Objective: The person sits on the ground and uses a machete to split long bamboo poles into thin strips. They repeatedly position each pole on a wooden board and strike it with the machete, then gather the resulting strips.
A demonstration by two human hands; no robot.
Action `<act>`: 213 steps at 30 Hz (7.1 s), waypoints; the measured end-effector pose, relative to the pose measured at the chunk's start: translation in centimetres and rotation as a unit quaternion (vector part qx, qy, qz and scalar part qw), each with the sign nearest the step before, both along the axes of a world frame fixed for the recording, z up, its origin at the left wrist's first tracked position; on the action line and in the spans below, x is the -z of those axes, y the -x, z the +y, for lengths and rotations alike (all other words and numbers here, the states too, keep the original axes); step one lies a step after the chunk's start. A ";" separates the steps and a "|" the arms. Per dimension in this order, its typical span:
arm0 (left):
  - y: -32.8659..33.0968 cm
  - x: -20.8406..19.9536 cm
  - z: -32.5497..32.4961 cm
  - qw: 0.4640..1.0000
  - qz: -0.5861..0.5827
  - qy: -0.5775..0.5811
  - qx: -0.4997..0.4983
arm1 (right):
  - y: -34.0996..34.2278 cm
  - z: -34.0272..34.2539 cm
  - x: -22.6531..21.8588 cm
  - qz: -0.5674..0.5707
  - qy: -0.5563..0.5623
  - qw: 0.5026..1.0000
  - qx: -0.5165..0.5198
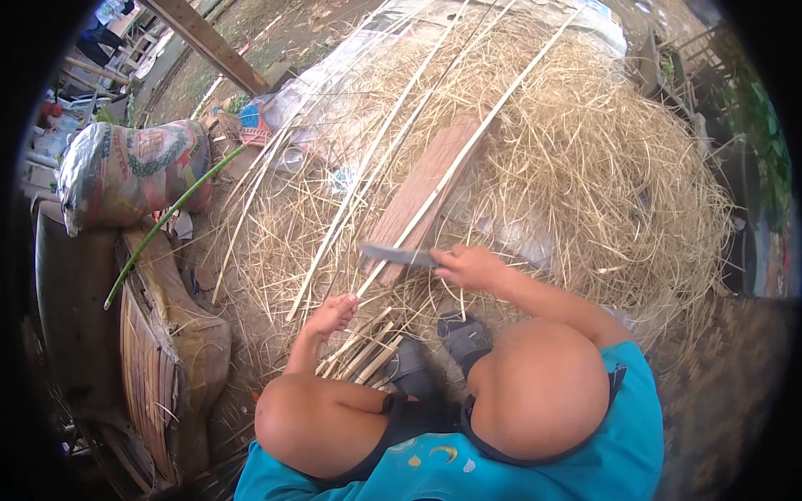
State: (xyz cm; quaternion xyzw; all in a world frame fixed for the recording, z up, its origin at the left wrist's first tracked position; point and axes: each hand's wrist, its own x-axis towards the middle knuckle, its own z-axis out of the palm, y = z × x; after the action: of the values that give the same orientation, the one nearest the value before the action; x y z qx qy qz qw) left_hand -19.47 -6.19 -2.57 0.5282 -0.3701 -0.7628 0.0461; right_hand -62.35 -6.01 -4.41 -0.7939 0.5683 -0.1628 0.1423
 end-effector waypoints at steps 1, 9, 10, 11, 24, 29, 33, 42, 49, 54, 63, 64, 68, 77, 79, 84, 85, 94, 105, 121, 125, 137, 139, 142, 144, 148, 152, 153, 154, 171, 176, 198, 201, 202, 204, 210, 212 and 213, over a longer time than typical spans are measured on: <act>-1.0 0.2 0.6 1.000 0.011 -0.018 0.001 | 1.6 0.1 0.8 0.028 0.014 0.999 -0.025; 2.0 -0.7 3.8 0.885 -0.235 0.394 0.084 | -1.5 2.6 -4.6 -0.070 -0.187 0.963 0.182; 3.1 -0.1 4.4 0.844 -0.229 0.481 0.058 | -4.9 5.2 -4.9 -0.004 -0.163 0.987 0.016; 3.5 0.6 5.2 0.798 -0.224 0.558 0.038 | -5.3 5.6 -4.5 0.025 -0.152 0.988 -0.020; -3.3 0.5 11.3 0.736 -0.424 0.517 0.106 | 0.0 -2.9 -3.1 0.063 -0.101 0.991 0.067; -5.8 0.5 10.6 0.815 -0.377 0.414 0.146 | 11.3 -8.3 -6.7 0.034 -0.120 0.923 0.364; 2.7 -1.1 3.3 0.910 -0.200 0.351 0.090 | -2.5 1.5 -2.7 -0.043 -0.135 0.982 0.123; -1.6 1.5 4.0 0.886 -0.261 0.368 0.103 | 11.9 -4.3 -4.1 0.079 -0.063 0.904 0.416; 0.8 -0.7 5.0 0.776 -0.368 0.444 0.256 | -4.3 5.0 -1.2 0.000 -0.135 0.991 0.024; -6.4 -1.5 10.5 0.754 -0.411 0.440 0.263 | 13.2 -3.5 -4.1 0.044 -0.073 0.898 0.431; -7.3 -1.7 5.7 0.949 -0.210 0.212 0.101 | -3.0 2.3 -2.2 -0.038 -0.179 0.969 0.164; -12.7 -1.3 9.2 0.952 -0.218 0.190 0.104 | -2.3 1.6 -2.5 -0.036 -0.187 0.964 0.185; -10.6 -4.2 8.8 0.923 -0.352 0.112 0.104 | 0.2 -1.4 -3.6 -0.073 -0.198 0.955 0.210; -17.5 0.5 14.0 0.957 -0.206 0.125 -0.159 | 4.8 -3.3 -4.4 -0.045 -0.187 0.951 0.243; -11.1 -1.5 9.3 0.948 -0.267 0.172 0.003 | 3.2 -1.2 -2.7 -0.074 -0.166 0.961 0.209; -3.2 1.1 5.2 0.946 -0.137 0.293 0.006 | 0.6 1.6 0.2 0.035 -0.091 0.995 -0.021; -5.7 0.0 7.2 0.939 -0.166 0.301 -0.010 | 1.5 -0.8 -0.6 0.068 -0.061 0.995 -0.026; -4.2 -1.3 8.2 0.817 -0.306 0.469 0.139 | -2.4 2.8 -3.7 -0.039 -0.148 0.988 -0.021; -11.5 -2.7 10.8 0.852 -0.355 0.355 0.147 | 10.2 -7.3 -3.4 0.015 -0.073 0.945 0.318; -7.2 -0.9 9.4 0.799 -0.402 0.432 0.114 | 4.4 -5.4 -3.5 0.007 -0.095 0.978 0.187; -12.6 -3.7 15.2 0.767 -0.489 0.399 0.116 | 8.7 -6.9 -5.9 0.009 -0.174 0.940 0.293; -1.0 -0.8 4.6 0.789 -0.375 0.427 0.232 | -2.6 3.2 -0.7 -0.044 -0.116 0.989 0.083; -5.1 -1.8 8.2 0.786 -0.411 0.396 0.237 | 6.2 -2.6 -2.9 -0.078 -0.213 0.913 0.338; -8.6 1.2 10.4 0.792 -0.328 0.484 0.178 | 11.0 -5.6 -4.4 -0.018 -0.145 0.909 0.390; -7.7 1.9 7.9 0.924 -0.239 0.278 0.110 | 5.9 -5.2 -5.6 -0.078 -0.217 0.906 0.356; 1.0 -1.4 2.3 0.982 -0.125 0.139 0.034 | -3.7 0.9 -2.9 0.004 -0.154 0.986 0.059; -7.0 -1.1 7.0 0.988 -0.099 0.115 -0.022 | -3.7 -0.2 -3.2 0.009 -0.094 0.995 0.035; -3.8 -1.9 6.5 0.979 -0.147 0.138 -0.009 | -2.3 0.1 -2.6 0.011 -0.073 0.995 0.073; -3.7 -1.5 6.0 0.982 -0.148 0.119 0.008 | -3.2 1.2 -1.6 -0.054 -0.116 0.984 0.121; -7.9 1.2 7.8 0.974 -0.133 0.179 0.049 | 9.8 -4.6 -4.2 0.048 -0.118 0.942 0.311; -0.1 -1.6 6.2 0.871 -0.232 0.430 0.047 | -0.2 -0.8 -5.0 -0.068 -0.198 0.957 0.203; -1.7 -0.8 7.2 0.794 -0.324 0.467 0.217 | 7.8 -4.3 -3.5 0.043 -0.082 0.968 0.231; 1.5 -0.6 6.5 0.782 -0.349 0.474 0.206 | 6.8 -4.7 -4.0 -0.021 -0.130 0.940 0.315; 2.0 -1.0 6.2 0.776 -0.370 0.469 0.202 | 4.6 -3.4 -3.7 -0.019 -0.122 0.969 0.213; 2.2 -1.5 6.3 0.778 -0.379 0.466 0.186 | -1.9 1.8 -4.2 -0.032 -0.130 0.990 0.038; -0.1 -1.0 8.2 0.869 -0.287 0.385 0.122 | -1.9 1.5 -1.8 -0.037 -0.154 0.979 0.130; -2.3 -1.2 9.4 0.871 -0.262 0.395 0.128 | 7.0 -3.9 -1.1 0.029 -0.083 0.962 0.259; -4.2 -0.6 9.6 0.895 -0.253 0.347 0.122 | 10.3 -6.3 -2.8 0.022 -0.114 0.938 0.328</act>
State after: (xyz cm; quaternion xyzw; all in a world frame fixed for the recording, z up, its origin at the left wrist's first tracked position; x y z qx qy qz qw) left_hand -15.22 3.39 -1.99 0.6045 -0.6719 -0.4261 0.0382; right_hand -72.68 -12.34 -1.59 -0.5455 0.8147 -0.1174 0.1580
